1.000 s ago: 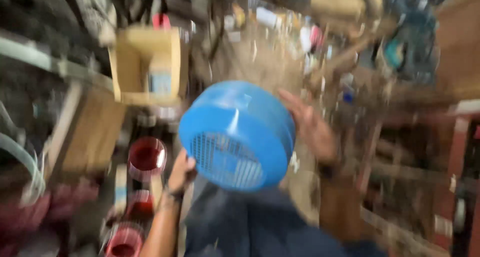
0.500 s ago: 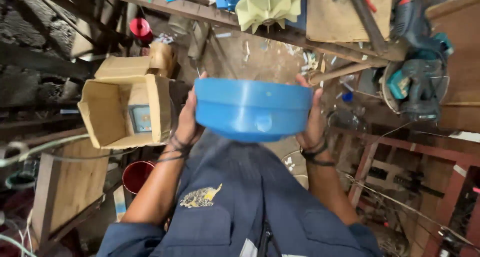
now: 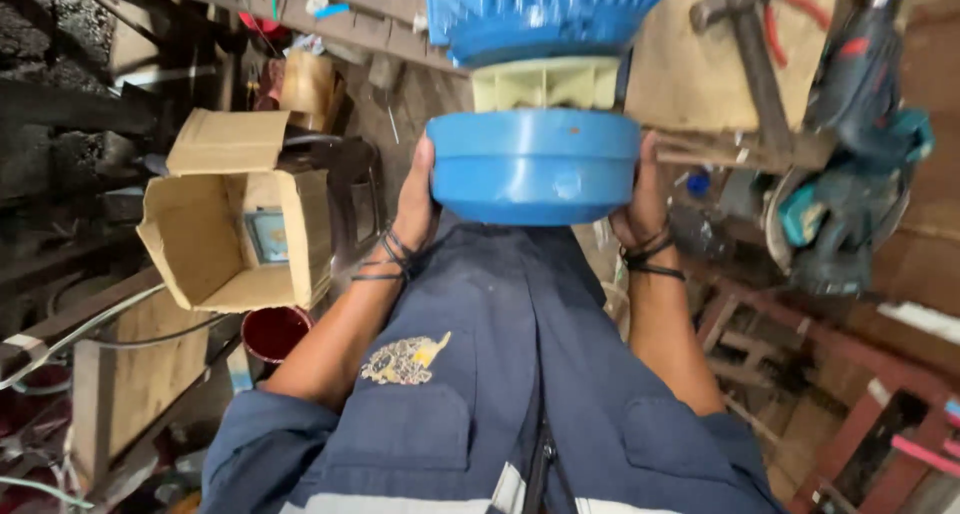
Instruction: Repairing an electric motor by disassembling the cover and adjusting internal wiring
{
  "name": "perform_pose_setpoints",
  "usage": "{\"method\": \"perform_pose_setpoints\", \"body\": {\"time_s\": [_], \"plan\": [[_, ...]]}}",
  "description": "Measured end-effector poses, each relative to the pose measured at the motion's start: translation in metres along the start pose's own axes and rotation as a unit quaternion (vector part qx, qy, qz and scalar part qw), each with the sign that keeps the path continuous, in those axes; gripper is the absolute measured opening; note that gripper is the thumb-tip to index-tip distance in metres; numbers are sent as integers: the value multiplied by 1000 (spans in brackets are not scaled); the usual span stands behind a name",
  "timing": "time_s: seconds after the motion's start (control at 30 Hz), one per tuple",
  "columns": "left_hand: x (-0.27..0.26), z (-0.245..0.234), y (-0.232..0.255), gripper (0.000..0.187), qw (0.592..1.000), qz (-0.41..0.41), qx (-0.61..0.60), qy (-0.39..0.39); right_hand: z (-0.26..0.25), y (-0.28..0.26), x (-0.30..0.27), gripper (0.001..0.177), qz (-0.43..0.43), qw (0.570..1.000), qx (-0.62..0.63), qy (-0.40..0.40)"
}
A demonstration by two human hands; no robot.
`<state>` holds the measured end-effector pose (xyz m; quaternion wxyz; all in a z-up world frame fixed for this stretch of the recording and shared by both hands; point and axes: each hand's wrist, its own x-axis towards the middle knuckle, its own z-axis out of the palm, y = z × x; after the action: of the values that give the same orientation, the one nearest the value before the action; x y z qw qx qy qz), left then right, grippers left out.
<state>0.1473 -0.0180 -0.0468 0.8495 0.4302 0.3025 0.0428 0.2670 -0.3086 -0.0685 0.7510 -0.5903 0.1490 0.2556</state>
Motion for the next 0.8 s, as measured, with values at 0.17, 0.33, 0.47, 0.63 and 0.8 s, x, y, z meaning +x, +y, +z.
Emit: {"method": "perform_pose_setpoints", "body": {"time_s": [0.17, 0.33, 0.47, 0.63, 0.8], "plan": [[33, 5, -21, 62, 999, 28, 32, 6, 10, -31, 26, 81, 41, 998, 24, -31], [43, 35, -12, 71, 996, -3, 37, 85, 17, -59, 40, 80, 57, 998, 2, -17], [54, 55, 6, 70, 993, 8, 48, 104, 31, -82, 48, 86, 68, 998, -3, -14], [88, 46, 12, 72, 997, 5, 30, 69, 71, -122, 45, 85, 50, 997, -12, -59], [95, 51, 23, 81, 992, -42, 21, 121, 79, -130, 53, 84, 45, 996, -35, -71]]}}
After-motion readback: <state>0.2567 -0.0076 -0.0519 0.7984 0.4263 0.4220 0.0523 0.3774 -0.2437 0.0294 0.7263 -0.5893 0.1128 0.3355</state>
